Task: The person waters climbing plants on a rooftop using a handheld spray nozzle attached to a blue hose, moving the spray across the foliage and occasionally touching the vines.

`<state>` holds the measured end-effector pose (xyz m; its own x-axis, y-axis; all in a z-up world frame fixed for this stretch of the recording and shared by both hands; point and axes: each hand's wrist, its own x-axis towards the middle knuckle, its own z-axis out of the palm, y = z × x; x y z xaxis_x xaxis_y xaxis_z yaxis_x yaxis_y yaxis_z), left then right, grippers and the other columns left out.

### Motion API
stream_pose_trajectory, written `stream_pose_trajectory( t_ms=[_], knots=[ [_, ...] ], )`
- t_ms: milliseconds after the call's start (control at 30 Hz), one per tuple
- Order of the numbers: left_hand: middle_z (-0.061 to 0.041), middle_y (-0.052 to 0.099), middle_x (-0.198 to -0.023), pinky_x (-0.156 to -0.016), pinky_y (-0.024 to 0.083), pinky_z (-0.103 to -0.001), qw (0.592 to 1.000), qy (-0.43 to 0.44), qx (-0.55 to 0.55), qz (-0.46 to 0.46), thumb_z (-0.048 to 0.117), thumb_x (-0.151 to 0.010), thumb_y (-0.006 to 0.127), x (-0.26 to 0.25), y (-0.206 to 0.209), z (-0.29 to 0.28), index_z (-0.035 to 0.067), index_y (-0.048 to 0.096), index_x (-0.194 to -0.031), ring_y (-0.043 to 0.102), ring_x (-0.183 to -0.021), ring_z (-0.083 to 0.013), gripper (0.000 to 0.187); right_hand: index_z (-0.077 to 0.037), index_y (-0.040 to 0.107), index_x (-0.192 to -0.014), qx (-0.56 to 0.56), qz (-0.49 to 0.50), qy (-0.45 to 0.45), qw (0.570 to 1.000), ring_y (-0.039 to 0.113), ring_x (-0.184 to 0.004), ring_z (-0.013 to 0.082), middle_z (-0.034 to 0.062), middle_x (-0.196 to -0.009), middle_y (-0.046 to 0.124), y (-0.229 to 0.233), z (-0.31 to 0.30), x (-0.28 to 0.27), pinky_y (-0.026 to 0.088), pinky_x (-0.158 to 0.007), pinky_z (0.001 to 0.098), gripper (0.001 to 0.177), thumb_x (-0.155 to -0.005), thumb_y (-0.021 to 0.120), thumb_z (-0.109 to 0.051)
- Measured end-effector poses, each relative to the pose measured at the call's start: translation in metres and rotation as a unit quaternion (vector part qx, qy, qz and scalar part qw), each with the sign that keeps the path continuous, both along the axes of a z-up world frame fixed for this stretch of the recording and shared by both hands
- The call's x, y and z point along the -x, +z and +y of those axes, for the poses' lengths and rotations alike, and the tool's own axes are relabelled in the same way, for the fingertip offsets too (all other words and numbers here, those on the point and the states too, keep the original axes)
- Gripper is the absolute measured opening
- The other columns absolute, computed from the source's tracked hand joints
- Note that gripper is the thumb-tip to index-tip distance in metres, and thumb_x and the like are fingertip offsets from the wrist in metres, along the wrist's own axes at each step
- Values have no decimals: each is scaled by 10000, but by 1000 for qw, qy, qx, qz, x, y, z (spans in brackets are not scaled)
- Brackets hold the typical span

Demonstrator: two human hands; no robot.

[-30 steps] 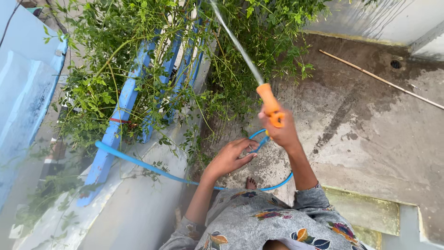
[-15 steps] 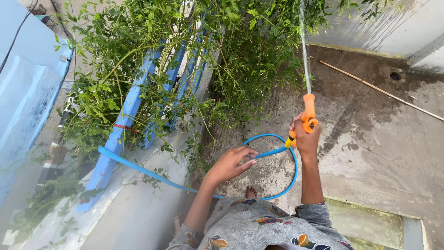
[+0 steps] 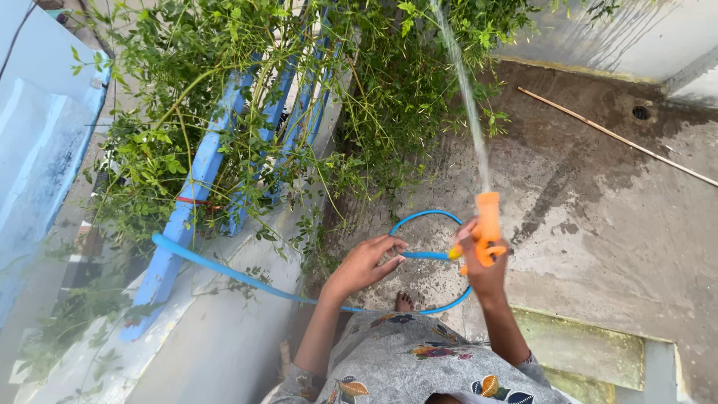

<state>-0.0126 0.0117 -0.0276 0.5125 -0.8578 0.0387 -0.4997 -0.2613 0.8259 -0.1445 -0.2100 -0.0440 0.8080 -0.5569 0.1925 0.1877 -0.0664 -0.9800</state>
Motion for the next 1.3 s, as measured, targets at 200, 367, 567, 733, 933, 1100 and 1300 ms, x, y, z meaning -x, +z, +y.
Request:
stream_pose_trajectory(
  t_ms=[200,367,567,733,933,1100,1300],
  knots=[
    [-116,700,-1172,-876,555,-414,1000,13,-20,18,288,-975,673,-2,7,2,97,660,-1229,692,-1021,-276,318,-40,553,-1108,-38,-135,-57,988,592,-856,137,46,-931,586,14,-44,4,535,-833,336,81,-1055,612,-54],
    [-102,706,-1167,-905,554,-406,1000,4,-14,15,299,-972,666,2,-2,-4,105,656,-1222,720,-994,-246,317,-45,526,-1111,-73,-100,-96,988,601,-852,141,40,-933,587,1,-38,11,553,-834,348,108,-1037,605,-44],
    [-103,696,-1183,-917,542,-411,1000,-3,-20,7,290,-964,668,-1,-4,-3,108,650,-1236,712,-998,-247,328,-17,562,-1048,-62,-6,-23,998,605,-803,125,58,-894,616,-10,-15,11,502,-716,283,58,-1020,605,-43],
    [-104,692,-1204,-922,536,-413,1000,2,-29,2,275,-965,662,3,-5,-1,113,654,-1249,700,-1025,-248,328,-15,563,-1056,-41,-5,6,999,598,-805,118,69,-885,613,-1,-2,10,509,-734,278,79,-1005,621,-30],
    [-110,701,-1164,-928,554,-394,1000,-5,-13,24,277,-972,668,5,-12,6,103,657,-1239,707,-1039,-255,320,-32,555,-1102,-11,-126,39,991,607,-904,143,67,-970,612,26,-17,-4,522,-810,317,133,-992,630,-31],
    [-116,704,-1187,-953,550,-389,1000,-6,29,-2,267,-994,668,3,-16,11,86,656,-1223,697,-1081,-285,292,-65,549,-1173,3,-210,-22,978,622,-976,174,55,-1027,614,42,-61,-28,554,-966,396,176,-1032,654,-59],
    [-106,702,-1182,-935,537,-380,998,39,-12,50,277,-980,675,3,-5,21,94,663,-1224,692,-1062,-269,305,-71,526,-1189,-20,-257,-112,960,610,-921,165,44,-995,589,25,-104,-9,541,-928,374,208,-1089,706,-99]
  ],
)
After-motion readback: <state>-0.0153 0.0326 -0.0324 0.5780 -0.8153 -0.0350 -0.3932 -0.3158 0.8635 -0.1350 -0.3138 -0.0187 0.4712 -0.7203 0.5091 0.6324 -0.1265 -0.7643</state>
